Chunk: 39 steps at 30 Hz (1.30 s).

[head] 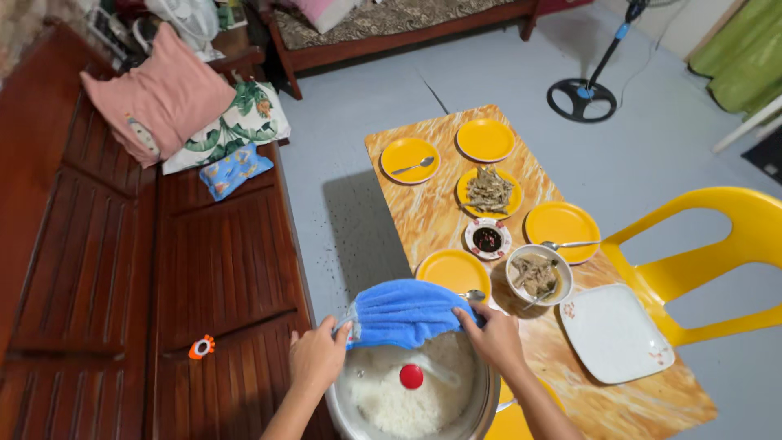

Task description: The person places spoons onto plates at a dining table, carries a rice cooker pot from the kitchen to the dining room using a blue cloth, and then rinses their hands at a kitchen sink.

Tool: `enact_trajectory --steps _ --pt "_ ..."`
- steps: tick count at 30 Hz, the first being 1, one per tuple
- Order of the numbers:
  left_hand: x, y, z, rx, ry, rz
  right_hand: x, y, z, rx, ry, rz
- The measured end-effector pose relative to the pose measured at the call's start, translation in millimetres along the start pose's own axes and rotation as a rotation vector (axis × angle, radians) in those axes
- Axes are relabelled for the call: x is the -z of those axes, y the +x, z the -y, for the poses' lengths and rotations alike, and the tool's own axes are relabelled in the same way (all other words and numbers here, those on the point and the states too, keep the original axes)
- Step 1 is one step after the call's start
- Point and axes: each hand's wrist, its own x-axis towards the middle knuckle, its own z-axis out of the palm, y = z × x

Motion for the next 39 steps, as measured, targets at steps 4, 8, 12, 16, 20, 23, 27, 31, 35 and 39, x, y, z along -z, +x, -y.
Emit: enact_trajectory --steps 4,8,12,16,20,23,27,31,35,39 --pt "8 74 1 -0.038 -0.003 0.011 -25 57 14 0.078 -0.036 -0.138" --pt "22 143 -3 -0.112 0.023 0.044 -49 94 33 -0.033 0.007 -0.113" --pt "32 201 -6 -0.127 -0.004 0.064 -64 139 48 -0.114 -0.078 -0.101" --pt "26 267 -15 -0.155 0.045 0.074 -90 183 48 -0.124 -0.004 -0.165" --pt "3 335 -25 -0.182 0.113 0.140 -113 233 33 -0.228 0.028 -0.148" --pt "-16 384 -36 -0.198 0.138 0.154 -134 273 17 -0.213 -0.093 -0.147" --pt "-33 435 -51 -0.140 0.123 0.251 -154 322 0 -0.289 0.040 -0.131" --pt "-48 476 -62 -0.168 0.144 0.288 -169 356 -16 -0.364 -0.046 -0.064" --pt "-63 524 -77 -0.211 0.167 0.308 -189 389 -32 -0.454 -0.132 -0.009" --pt "-83 544 -73 -0.226 0.208 0.375 -203 397 -49 -0.449 -0.083 -0.022"
